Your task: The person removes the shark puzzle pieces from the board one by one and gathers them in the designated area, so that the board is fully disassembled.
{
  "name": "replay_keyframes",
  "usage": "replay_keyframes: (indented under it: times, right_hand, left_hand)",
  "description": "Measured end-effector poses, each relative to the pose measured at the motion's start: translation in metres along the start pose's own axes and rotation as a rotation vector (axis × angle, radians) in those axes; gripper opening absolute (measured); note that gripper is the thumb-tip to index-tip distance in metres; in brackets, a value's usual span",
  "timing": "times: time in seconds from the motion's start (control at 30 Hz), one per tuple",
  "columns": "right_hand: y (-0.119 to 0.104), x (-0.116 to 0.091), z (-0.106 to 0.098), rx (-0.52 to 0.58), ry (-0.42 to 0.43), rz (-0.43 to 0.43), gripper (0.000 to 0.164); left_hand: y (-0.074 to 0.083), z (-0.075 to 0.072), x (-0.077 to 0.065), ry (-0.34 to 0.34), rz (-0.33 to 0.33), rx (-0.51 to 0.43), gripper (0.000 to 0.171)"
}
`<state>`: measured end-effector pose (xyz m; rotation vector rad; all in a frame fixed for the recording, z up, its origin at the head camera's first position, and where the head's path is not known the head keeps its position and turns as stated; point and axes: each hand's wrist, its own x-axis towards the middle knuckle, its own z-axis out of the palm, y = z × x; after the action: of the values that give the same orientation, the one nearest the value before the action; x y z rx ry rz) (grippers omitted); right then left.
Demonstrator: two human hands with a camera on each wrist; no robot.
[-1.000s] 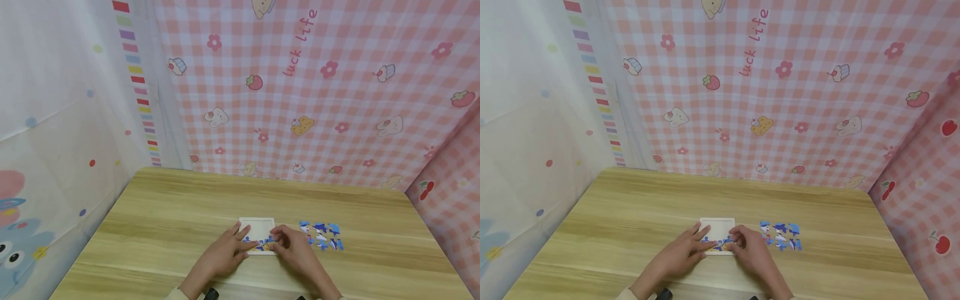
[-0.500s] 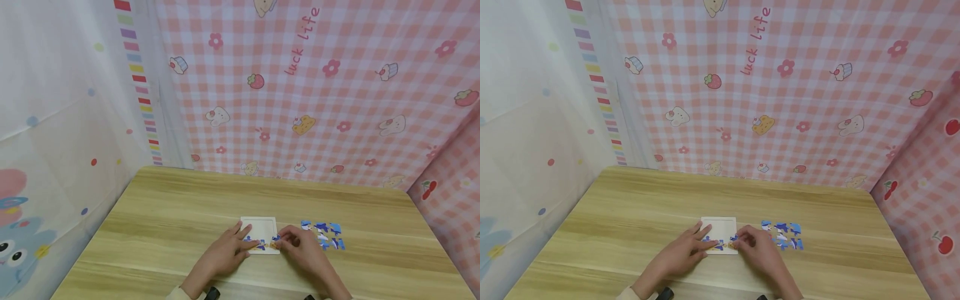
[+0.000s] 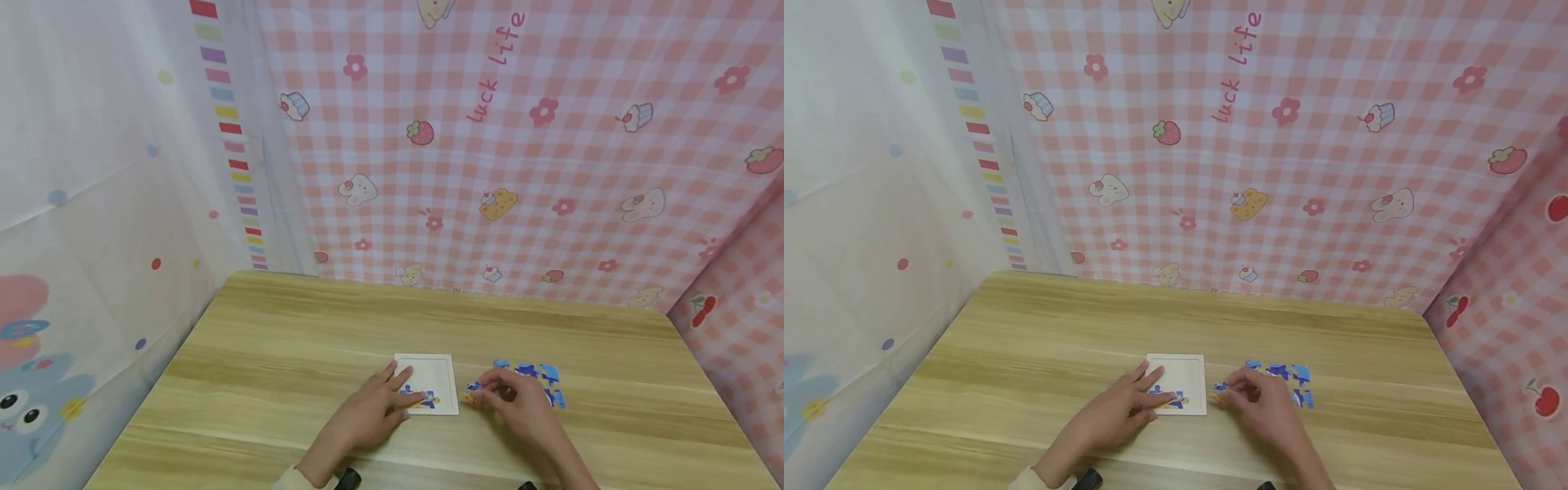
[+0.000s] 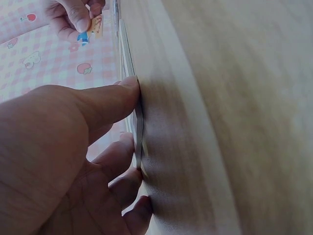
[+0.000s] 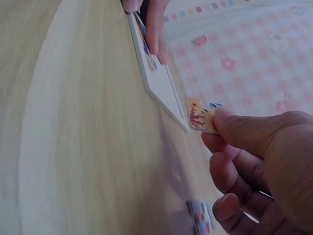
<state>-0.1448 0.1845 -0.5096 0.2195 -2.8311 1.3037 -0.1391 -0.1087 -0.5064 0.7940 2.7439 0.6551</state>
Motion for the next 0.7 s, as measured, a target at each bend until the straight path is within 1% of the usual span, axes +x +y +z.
replay_keyframes:
  times: [0.13,0.3,0.4,0.57,0.7]
  right_hand:
    - [0.008,-0.004,-0.007,-0.006,0.019,-0.003,0.010]
    - [0.017,-0.009,-0.015,0.032,0.055,-0.029,0.009]
    - [0.022,-0.013,-0.022,0.032,0.076,-0.029,0.009]
    - [0.028,-0.018,-0.033,0.000,0.073,0.020,0.009]
    - [0.033,-0.023,-0.041,-0.013,0.068,0.040,0.010]
  left_hand:
    - [0.000,0.000,-0.001,-0.005,-0.005,-0.002,0.041]
    - [0.000,0.001,-0.001,-0.002,-0.006,-0.009,0.041]
    - [-0.001,0.001,0.000,0.005,-0.004,-0.014,0.041]
    - [-0.002,0.002,0.001,0.009,-0.004,-0.022,0.041]
    - [-0.002,0.003,0.001,0.009,-0.003,-0.018,0.041]
